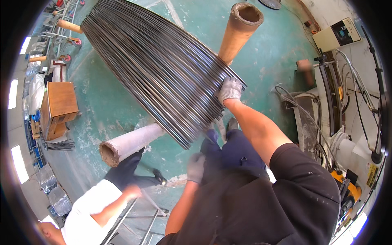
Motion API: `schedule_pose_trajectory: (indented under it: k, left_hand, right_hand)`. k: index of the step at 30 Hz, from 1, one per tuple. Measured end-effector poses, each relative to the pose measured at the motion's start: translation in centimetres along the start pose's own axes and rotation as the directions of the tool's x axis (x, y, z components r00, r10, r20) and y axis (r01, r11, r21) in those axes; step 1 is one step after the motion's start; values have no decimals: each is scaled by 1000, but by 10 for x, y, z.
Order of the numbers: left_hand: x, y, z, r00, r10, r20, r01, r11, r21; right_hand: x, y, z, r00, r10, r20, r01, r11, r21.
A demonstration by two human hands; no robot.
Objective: The person repeatedly picks up bundles of long metal rods from a rack, feeds them into a yellow bending machine, and removes the bent rods. The worker stacks the finished bent rods on the floor while another person works nearby.
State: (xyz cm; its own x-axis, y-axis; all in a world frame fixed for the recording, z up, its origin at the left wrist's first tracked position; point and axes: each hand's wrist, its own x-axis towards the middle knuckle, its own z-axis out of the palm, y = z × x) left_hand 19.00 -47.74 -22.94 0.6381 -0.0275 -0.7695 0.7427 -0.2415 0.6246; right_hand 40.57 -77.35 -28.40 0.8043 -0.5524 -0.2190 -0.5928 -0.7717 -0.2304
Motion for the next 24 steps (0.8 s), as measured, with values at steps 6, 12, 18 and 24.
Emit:
schedule_pose_trajectory:
  k: [6,12,18,24]
  left_hand:
    - [44,34,-42,997,13,-75,-15,999,-34]
    - [60,83,-54,992,87,-90,-99,985,-139]
    - [57,71,-47,992,117,-52,-123,985,-120]
    - [39,52,-35,998,34,-56,-40,993,-109]
  right_hand:
    - [-1,-7,2,983,-16,186,11,1000,23]
    - [17,-16,-26,924,35,381,-51,998,31]
    - [25,-16,-33,873,-72,483,109,993,-48]
    - [31,-7,-47,824,-147,547,120,989,84]
